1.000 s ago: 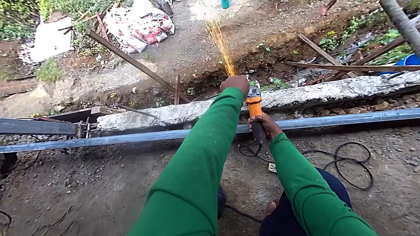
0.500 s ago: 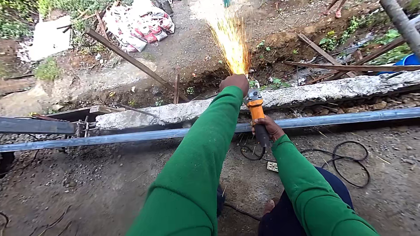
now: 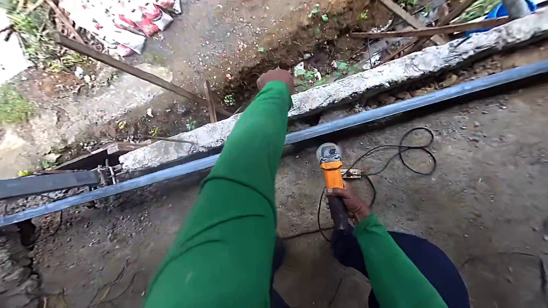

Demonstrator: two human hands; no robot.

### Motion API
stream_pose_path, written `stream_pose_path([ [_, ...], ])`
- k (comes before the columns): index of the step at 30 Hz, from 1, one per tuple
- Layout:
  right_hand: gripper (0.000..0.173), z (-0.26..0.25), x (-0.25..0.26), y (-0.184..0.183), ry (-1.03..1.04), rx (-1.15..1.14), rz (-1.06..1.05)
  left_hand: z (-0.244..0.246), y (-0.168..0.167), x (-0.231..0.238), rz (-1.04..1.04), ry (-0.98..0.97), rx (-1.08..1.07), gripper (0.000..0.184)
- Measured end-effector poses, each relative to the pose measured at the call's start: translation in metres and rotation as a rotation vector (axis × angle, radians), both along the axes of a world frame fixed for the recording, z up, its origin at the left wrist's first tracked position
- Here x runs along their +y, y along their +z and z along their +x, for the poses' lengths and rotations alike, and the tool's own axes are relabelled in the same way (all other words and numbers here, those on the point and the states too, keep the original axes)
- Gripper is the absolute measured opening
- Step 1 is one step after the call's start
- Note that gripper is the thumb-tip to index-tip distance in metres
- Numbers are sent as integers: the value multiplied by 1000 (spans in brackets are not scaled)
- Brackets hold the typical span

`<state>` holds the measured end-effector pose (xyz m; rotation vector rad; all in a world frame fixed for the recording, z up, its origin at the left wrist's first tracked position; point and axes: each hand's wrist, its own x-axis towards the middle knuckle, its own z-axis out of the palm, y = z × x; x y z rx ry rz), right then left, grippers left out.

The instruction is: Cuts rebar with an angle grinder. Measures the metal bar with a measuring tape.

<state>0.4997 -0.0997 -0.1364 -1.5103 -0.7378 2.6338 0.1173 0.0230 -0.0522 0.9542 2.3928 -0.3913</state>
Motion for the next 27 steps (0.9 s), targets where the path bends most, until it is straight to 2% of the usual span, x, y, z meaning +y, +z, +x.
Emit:
stream_pose_path([
  [5,71,-8,-5,-41,-102,122,104,-9,-11,-12,78,-105,26,46],
  [9,61,-28,-15,-79,-319,252,130,-17,-23,-14,125,-195,51,51],
  [13,57,-59,-23,-95,-493,329,161,-22,-21,-19,164,-247,56,50],
  [18,49,-93,-44,-71,-541,250,227,-27,-20,-23,175,-296,50,50],
  [22,52,-122,-58,-39,-485,166,296,-33,-18,-21,183,-291,1,51],
  [25,56,-136,-58,-28,-412,119,319,-34,-20,-23,184,-326,12,46],
  [27,55,-147,-52,-26,-396,132,316,-35,-19,-21,169,-354,28,36],
])
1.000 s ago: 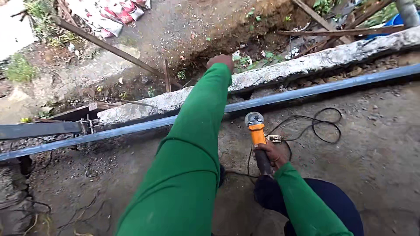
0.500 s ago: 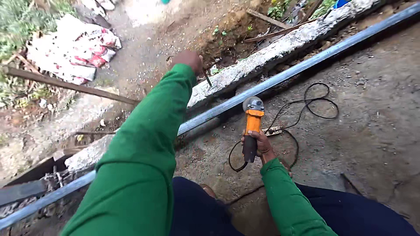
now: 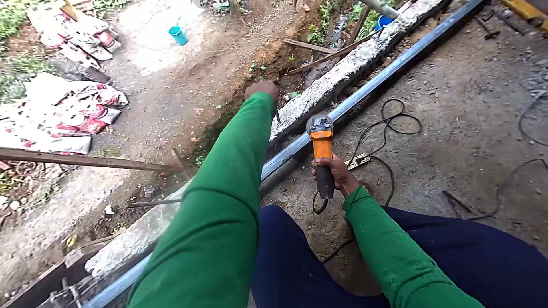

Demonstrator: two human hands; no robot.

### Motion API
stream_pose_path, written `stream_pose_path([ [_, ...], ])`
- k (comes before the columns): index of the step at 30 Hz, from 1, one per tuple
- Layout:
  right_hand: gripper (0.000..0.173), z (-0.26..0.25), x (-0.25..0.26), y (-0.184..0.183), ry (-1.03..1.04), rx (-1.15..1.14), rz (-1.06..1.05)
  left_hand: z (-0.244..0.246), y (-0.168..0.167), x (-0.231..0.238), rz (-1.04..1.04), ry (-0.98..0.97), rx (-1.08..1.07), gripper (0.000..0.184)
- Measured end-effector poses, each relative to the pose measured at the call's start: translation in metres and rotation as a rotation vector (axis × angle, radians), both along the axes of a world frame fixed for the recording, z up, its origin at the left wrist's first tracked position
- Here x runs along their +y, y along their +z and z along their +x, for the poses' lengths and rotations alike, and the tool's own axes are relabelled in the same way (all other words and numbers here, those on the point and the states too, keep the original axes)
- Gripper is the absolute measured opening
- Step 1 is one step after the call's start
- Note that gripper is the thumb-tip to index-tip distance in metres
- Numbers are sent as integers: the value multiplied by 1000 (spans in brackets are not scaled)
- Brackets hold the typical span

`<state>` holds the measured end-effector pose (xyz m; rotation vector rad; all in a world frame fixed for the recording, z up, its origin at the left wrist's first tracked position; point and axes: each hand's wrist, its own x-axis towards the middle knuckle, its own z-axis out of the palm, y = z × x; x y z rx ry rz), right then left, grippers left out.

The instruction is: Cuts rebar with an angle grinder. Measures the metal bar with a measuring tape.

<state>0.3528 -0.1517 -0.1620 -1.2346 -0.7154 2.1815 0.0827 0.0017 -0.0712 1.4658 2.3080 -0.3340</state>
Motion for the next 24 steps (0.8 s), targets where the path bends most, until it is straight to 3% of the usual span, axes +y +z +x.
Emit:
stream_pose_path([
  [2,54,-14,13,-6,20,29,-4,-2,-1,2,-13,-7,-4,36],
  [8,50,-52,67,-64,125,38,13,-16,-26,-8,128,28,-74,60],
  [13,39,-82,97,-100,71,115,-48,-16,-32,-9,127,34,-83,61],
  [24,37,-112,118,-102,96,92,-48,-20,-31,-3,137,47,-120,56],
])
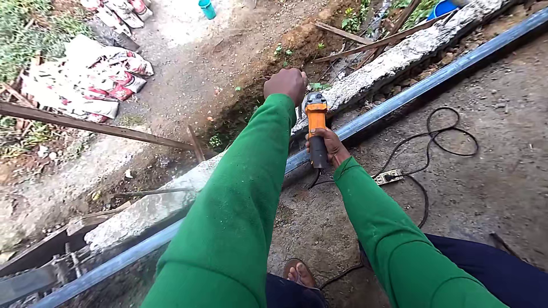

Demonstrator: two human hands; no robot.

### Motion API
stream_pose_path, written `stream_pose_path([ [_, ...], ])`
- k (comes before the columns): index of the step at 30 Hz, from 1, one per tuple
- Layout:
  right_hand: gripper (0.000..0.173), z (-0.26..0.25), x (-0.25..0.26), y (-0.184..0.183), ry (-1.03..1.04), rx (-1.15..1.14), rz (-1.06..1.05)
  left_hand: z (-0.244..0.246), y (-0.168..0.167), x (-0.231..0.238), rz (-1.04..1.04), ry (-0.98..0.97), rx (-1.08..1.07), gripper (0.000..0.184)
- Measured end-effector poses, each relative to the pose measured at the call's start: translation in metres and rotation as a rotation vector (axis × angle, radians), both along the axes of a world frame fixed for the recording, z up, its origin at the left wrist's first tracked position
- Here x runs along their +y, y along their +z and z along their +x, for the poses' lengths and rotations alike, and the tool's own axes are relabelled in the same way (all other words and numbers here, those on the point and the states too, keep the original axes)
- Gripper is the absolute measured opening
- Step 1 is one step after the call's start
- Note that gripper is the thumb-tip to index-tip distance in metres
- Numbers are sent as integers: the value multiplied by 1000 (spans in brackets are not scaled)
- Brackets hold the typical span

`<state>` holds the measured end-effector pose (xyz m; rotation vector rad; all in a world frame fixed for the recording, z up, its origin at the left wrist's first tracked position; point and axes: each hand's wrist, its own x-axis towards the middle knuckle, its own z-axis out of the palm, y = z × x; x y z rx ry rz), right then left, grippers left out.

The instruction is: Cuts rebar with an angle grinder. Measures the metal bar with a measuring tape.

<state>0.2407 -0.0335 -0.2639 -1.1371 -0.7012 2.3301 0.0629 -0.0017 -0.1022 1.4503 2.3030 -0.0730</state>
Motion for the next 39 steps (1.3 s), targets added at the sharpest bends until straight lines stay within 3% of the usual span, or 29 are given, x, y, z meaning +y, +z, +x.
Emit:
stream_pose_path([
  [39,43,-1,2,2,87,-48,53,2,0,-5,32,49,-39,54],
])
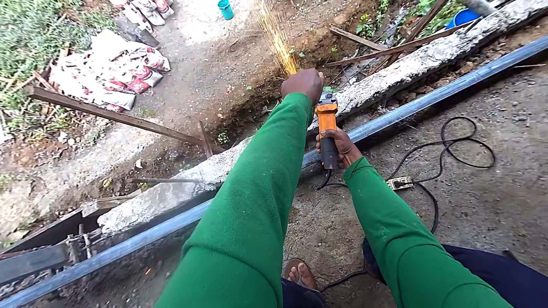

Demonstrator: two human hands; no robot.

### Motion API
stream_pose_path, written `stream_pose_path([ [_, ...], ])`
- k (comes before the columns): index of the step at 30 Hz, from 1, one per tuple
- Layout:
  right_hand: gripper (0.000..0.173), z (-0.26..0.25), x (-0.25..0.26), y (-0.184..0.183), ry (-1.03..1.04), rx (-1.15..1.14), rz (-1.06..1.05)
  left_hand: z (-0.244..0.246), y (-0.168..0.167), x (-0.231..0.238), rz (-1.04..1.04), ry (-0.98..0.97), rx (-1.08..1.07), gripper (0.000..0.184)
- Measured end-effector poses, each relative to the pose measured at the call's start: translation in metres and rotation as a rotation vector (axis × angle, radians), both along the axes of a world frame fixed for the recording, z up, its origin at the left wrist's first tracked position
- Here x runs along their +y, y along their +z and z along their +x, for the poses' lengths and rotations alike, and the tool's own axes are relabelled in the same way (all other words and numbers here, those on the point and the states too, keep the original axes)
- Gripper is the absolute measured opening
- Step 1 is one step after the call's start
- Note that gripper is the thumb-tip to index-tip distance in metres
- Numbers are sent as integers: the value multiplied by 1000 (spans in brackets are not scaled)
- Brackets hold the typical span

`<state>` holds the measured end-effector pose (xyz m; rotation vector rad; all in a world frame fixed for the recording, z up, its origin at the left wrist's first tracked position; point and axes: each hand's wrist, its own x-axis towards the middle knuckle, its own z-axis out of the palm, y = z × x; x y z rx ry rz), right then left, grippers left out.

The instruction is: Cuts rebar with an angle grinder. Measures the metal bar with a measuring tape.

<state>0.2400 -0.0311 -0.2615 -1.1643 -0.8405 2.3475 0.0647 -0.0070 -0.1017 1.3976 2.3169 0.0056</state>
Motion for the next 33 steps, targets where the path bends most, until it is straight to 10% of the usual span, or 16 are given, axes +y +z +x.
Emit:
stream_pose_path([
  [33,43,4,-1,0,29,-7,26,-2,1,-8,1,21,-1,54],
])
